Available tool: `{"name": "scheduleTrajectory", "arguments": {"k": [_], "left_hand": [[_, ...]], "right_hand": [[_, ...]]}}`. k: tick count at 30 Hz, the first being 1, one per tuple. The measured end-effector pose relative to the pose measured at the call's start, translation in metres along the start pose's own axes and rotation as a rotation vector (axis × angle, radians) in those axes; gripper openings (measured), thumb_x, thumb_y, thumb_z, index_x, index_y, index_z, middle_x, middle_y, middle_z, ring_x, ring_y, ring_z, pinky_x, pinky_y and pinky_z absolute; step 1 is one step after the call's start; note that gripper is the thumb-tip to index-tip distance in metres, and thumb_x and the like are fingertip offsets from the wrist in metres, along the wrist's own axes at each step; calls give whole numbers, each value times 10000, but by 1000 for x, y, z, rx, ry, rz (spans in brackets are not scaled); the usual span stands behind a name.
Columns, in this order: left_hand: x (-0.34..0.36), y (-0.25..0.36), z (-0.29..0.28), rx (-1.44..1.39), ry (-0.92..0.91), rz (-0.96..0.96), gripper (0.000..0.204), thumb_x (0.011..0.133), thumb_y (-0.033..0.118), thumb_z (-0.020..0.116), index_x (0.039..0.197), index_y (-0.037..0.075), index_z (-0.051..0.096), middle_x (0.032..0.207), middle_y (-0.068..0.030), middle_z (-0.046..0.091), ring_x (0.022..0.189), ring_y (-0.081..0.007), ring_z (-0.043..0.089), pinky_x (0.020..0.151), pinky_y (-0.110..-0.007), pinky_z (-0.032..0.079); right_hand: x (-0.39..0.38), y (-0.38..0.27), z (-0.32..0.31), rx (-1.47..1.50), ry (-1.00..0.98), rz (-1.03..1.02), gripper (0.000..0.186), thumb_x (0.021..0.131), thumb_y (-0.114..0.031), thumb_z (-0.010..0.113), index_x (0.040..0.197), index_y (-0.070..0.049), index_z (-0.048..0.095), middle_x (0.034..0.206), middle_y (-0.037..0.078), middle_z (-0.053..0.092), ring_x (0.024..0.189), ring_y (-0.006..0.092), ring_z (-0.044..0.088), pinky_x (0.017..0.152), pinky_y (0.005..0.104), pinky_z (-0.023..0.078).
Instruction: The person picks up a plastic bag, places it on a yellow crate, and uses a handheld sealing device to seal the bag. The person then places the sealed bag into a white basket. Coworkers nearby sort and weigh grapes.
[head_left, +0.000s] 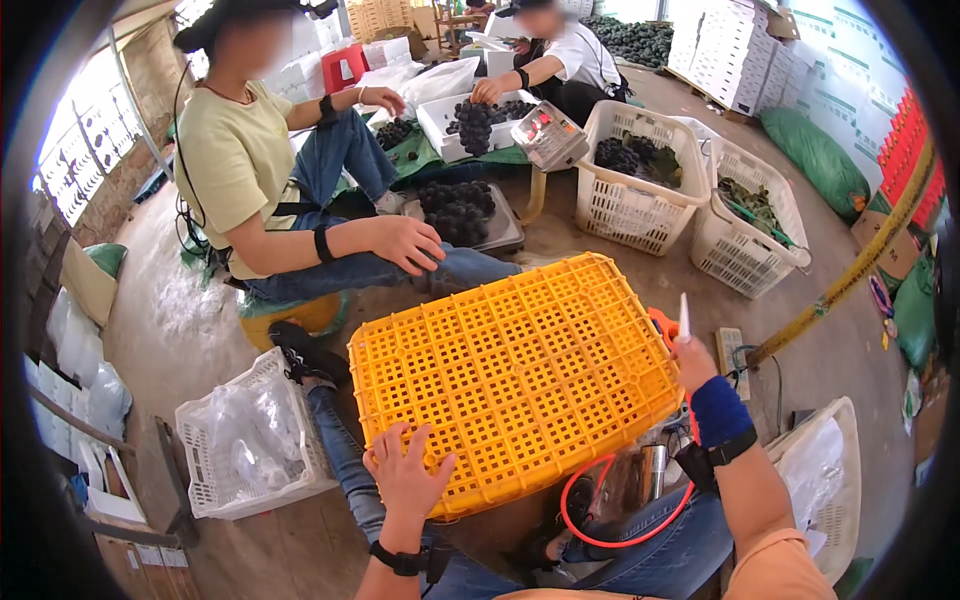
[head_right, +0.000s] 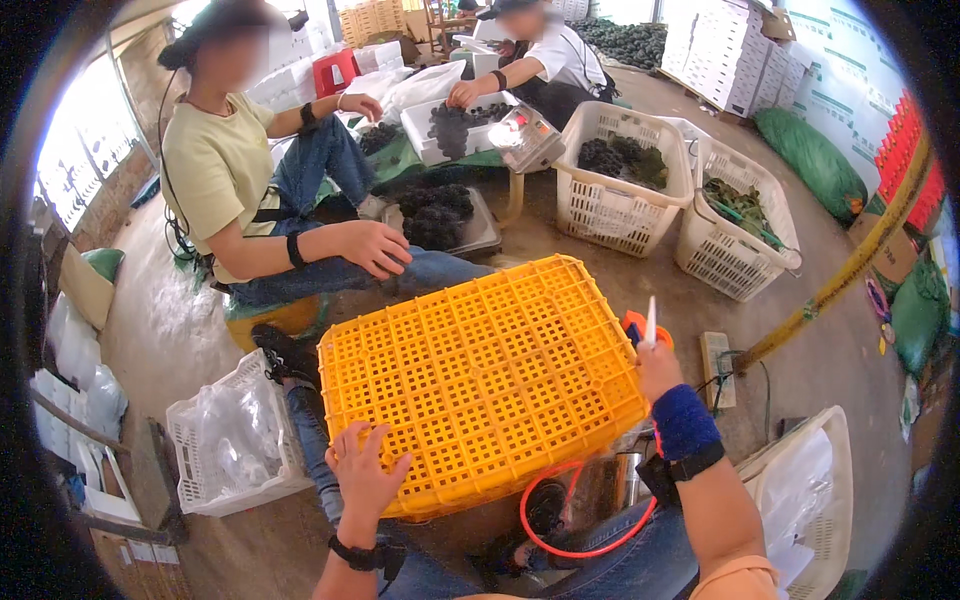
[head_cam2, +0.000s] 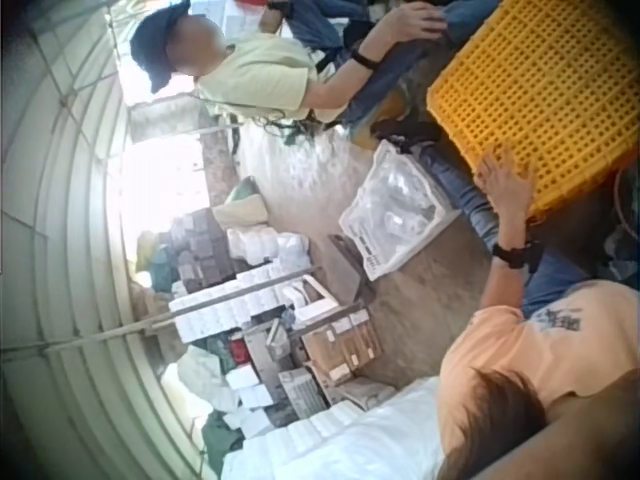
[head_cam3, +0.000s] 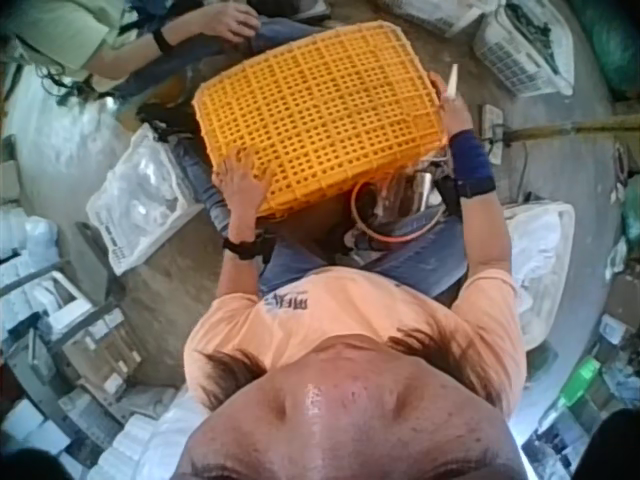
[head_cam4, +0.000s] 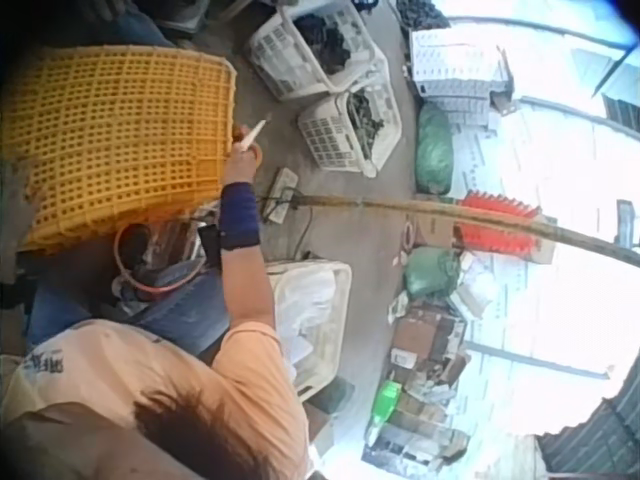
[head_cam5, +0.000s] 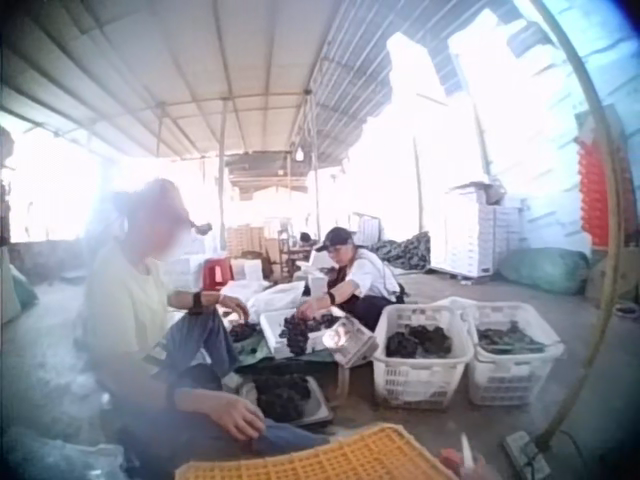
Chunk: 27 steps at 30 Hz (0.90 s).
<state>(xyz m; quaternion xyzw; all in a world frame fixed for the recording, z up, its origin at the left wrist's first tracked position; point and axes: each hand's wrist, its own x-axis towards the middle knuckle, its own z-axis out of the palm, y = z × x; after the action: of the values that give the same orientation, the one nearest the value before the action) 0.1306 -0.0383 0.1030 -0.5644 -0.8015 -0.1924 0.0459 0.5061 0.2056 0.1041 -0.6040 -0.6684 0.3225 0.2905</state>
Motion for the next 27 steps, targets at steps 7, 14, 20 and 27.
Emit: {"name": "scheduleTrajectory", "arguments": {"k": [7,14,20,27], "left_hand": [[0,2,-4,-26,17,-28,484,631,362,738,1051,160,607,1122,-64,487,1104,-269,415,927,-453,273],[-1,1,-3,-52,13,-10,478,663,394,717,1064,164,595,1136,-61,478,1098,-256,406,921,-474,266],[-2,-1,-1,-23,9,-15,483,661,386,721,1069,161,594,1131,-65,479,1105,-259,405,926,-463,263],[-1,-1,1,-19,29,-11,488,641,351,744,1066,158,600,1133,-65,484,1112,-264,415,932,-442,266]], "right_hand": [[-26,-61,5,295,1,-32,350,942,-360,430,893,-17,485,806,16,467,778,130,439,741,280,378],[-43,-84,17,493,-89,83,290,963,-334,421,846,-81,501,1160,34,506,998,129,489,811,276,391],[-58,-110,11,615,-107,60,294,959,-338,427,797,-99,482,1307,56,468,1109,160,489,832,298,405],[-58,-104,5,669,-116,50,272,964,-305,416,808,-93,482,1293,64,474,1070,160,519,802,290,424]]}}
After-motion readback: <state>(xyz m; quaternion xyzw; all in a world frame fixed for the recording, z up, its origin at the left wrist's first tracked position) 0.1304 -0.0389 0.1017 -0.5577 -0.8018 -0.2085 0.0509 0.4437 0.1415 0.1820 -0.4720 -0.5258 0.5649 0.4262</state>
